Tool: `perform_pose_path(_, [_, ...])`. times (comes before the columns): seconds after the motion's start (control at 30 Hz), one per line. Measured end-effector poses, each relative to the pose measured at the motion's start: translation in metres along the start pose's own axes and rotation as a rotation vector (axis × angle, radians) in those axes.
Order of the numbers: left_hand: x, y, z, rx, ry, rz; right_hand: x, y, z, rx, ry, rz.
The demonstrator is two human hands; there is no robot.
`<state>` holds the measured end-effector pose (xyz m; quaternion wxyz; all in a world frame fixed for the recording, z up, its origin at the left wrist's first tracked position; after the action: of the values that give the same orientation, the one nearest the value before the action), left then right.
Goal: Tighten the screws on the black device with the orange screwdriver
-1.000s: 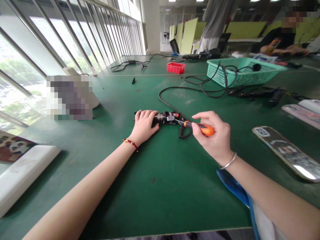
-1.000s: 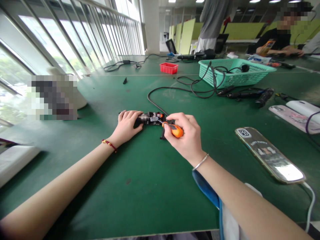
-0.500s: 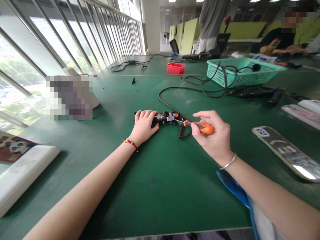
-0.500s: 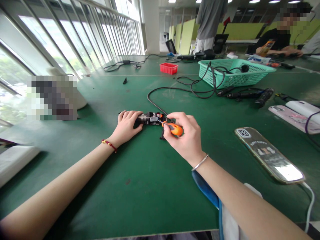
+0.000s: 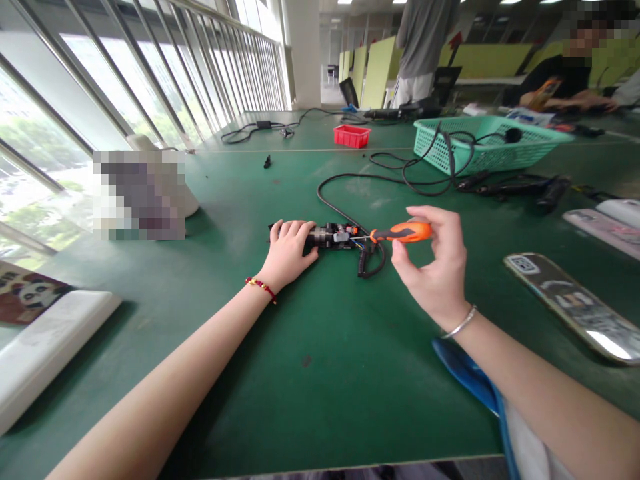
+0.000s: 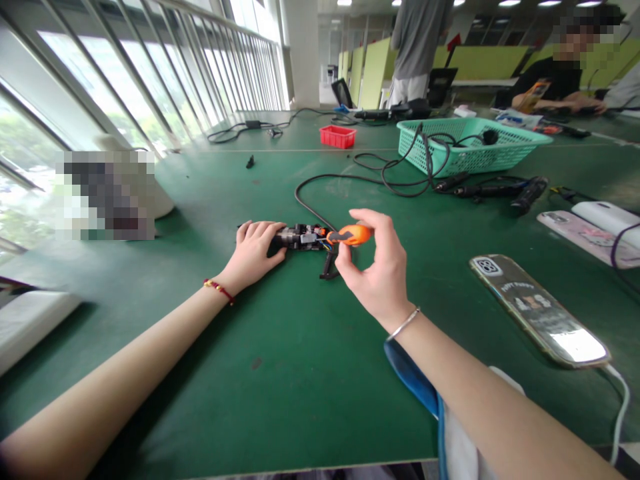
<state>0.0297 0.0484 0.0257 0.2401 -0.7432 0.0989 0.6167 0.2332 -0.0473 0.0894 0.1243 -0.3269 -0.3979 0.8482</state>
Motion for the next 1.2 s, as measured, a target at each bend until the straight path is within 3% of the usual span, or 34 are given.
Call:
perform_pose_path(0.23, [-0.0004, 0.0003, 0.0, 0.002, 0.01, 0.002, -0.0001, -0.002, -0.0022, 0.067, 0.095, 0.055])
perform_pose_path(0.43, [0.0002, 0.0001, 0.0006, 0.001, 0.014, 0.0, -0.003, -0.0038, 0.0024, -0.026, 0.052, 0.009])
perform_pose_path(0.67, [0.0004, 0.0003, 0.0, 0.001, 0.003, 0.0, -0.0055, -0.0046, -0.0028, 0.094, 0.059, 0.045])
perform_pose_path(0.93, [0.0003, -0.0003, 0.0001, -0.005, -0.002, 0.007, -0.0073, -0.0029, 0.0008, -0.021, 0.035, -0.014])
perform_pose_path(1.2, [0.0, 0.0002, 0.0001, -0.001, 0.001, 0.007, -0.0039, -0.0002, -0.0019, 0.081, 0.037, 0.025])
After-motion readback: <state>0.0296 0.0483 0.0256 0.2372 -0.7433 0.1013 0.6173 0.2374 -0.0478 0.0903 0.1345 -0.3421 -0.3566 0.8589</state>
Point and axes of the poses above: each hand's wrist, its own y-axis away from the middle knuckle, its own x-axis out of the palm, z = x × y, the point moved 7 cm from there along -y, towards the middle knuckle, and after that the axes turned 10 degrees about z, right-handed, at the moved point
